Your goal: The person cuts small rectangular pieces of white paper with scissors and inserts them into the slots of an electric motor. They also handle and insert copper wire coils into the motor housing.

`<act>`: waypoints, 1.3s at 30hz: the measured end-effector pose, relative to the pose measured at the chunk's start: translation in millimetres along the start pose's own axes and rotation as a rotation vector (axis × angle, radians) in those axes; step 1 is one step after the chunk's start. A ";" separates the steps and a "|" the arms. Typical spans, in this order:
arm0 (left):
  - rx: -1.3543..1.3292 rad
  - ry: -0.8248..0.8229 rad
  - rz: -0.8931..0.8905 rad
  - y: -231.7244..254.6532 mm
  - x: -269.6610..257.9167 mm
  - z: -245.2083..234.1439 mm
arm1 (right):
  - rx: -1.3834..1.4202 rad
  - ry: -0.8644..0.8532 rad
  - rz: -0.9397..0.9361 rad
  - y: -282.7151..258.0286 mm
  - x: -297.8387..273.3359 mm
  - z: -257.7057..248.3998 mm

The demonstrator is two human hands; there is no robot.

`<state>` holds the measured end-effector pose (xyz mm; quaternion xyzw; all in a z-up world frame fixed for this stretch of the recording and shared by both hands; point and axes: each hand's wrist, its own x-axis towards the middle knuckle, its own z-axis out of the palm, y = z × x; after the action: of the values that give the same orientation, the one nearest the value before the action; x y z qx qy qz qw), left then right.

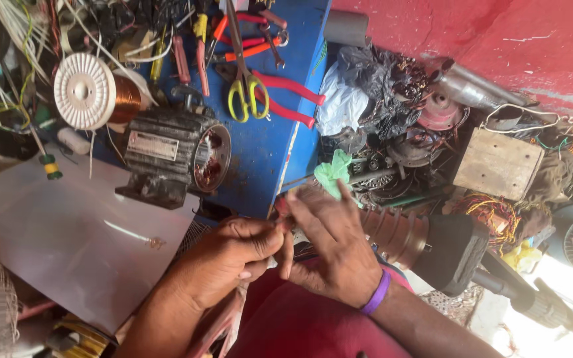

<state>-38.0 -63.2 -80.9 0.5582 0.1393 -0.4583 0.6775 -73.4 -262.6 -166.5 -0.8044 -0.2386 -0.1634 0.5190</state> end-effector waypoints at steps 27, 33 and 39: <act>0.291 -0.122 0.237 72.5 6.3 -62.8 | -0.230 0.291 0.056 -25.0 50.7 68.1; 0.393 -0.172 0.328 84.6 11.7 -77.3 | -0.235 0.263 0.094 -18.3 60.8 77.3; 0.301 -0.346 0.159 110.9 15.4 -97.0 | -0.151 0.380 0.017 -13.5 59.5 94.0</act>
<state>87.8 10.6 -54.8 0.5753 -0.0932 -0.5080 0.6343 -29.8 -159.3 -164.2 -0.7978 -0.1165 -0.3253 0.4941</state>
